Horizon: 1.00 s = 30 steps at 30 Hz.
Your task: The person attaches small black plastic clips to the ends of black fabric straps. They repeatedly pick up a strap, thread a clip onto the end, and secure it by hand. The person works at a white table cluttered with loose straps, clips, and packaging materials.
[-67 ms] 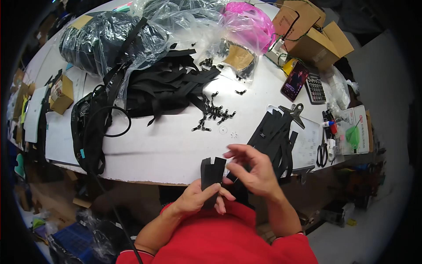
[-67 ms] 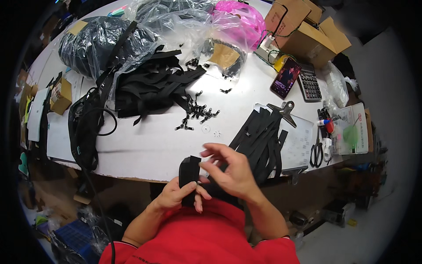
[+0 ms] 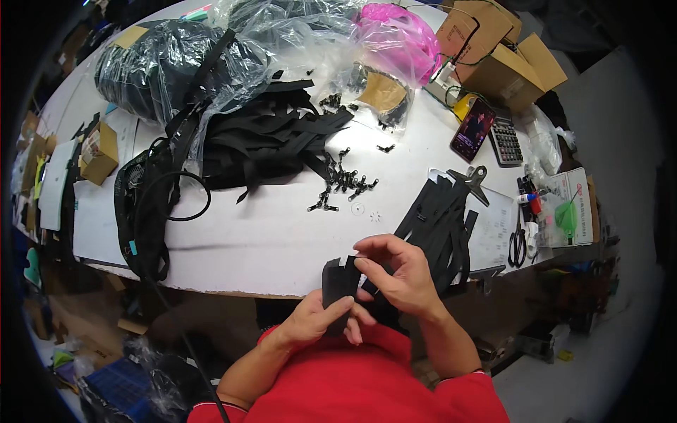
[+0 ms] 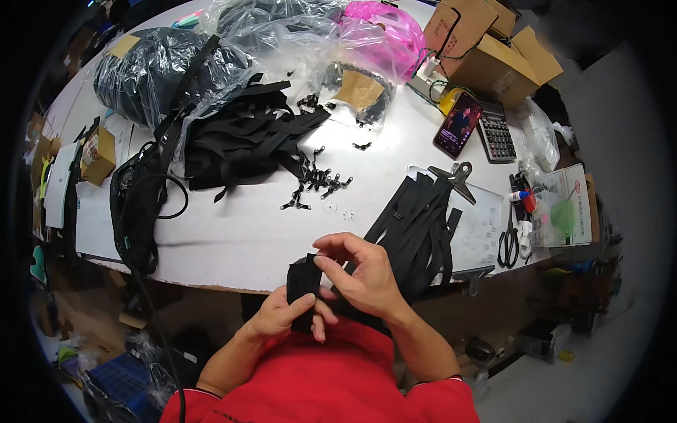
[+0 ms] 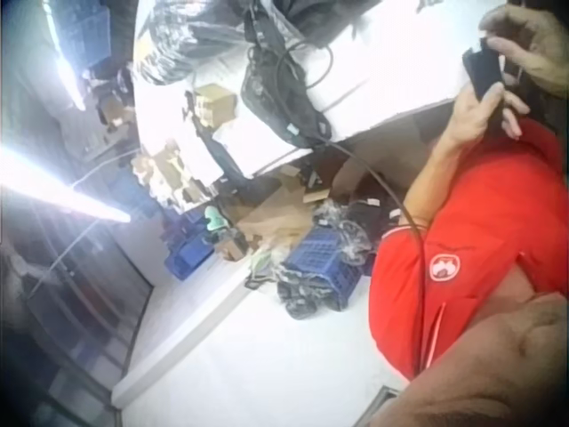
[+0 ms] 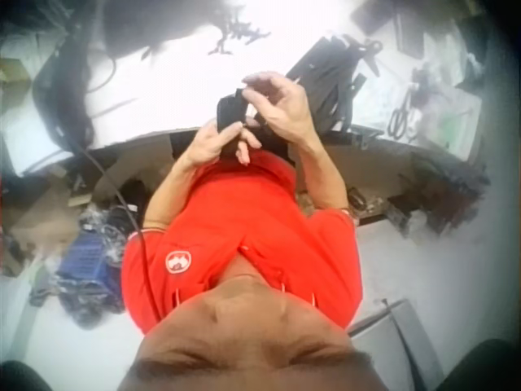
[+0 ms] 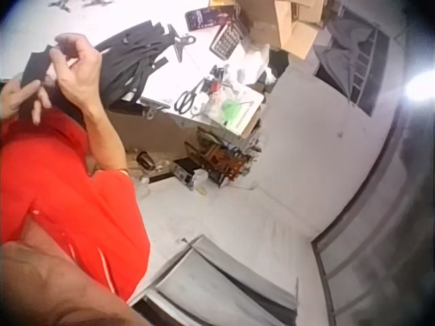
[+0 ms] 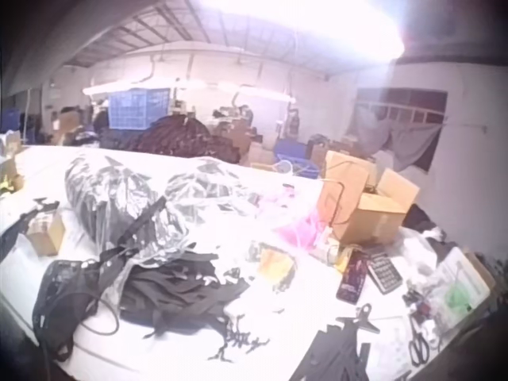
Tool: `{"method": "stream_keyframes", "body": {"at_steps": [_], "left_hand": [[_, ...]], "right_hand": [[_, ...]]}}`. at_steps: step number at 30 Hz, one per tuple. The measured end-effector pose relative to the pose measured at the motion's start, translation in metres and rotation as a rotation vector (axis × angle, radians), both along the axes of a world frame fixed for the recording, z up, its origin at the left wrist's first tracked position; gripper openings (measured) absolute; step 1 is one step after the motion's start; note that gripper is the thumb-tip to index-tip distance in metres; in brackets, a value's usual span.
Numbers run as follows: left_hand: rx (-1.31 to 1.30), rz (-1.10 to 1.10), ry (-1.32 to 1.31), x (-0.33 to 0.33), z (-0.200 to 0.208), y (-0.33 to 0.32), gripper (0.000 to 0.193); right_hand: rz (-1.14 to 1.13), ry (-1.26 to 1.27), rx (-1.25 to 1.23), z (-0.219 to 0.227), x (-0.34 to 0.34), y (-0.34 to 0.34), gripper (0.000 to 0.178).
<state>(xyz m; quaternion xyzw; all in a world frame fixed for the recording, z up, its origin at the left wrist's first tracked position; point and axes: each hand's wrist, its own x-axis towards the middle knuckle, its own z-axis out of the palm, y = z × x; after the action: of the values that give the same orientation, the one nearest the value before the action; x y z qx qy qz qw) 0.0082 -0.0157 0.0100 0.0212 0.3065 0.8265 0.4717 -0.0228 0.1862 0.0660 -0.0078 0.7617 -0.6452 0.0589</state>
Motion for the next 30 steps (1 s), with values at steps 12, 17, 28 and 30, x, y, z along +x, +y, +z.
{"method": "stream_keyframes", "body": {"at_steps": [12,17,28,30], "left_hand": [[-0.309,0.952,0.303,-0.004,-0.008,-0.052,0.008],[-0.460,0.658,0.407,-0.007,-0.005,-0.039,0.004],[-0.790,0.245,0.918,0.002,0.008,-0.008,0.018],[-0.802,0.302,0.934,0.002,0.007,-0.009,0.020]], "right_hand": [[-0.409,0.138,0.275,0.005,0.043,0.050,0.013],[0.269,0.151,0.414,-0.008,0.066,0.013,0.017],[0.059,0.146,0.104,-0.008,0.040,-0.012,0.017],[0.079,0.170,0.153,-0.008,0.040,-0.013,0.015]]}}
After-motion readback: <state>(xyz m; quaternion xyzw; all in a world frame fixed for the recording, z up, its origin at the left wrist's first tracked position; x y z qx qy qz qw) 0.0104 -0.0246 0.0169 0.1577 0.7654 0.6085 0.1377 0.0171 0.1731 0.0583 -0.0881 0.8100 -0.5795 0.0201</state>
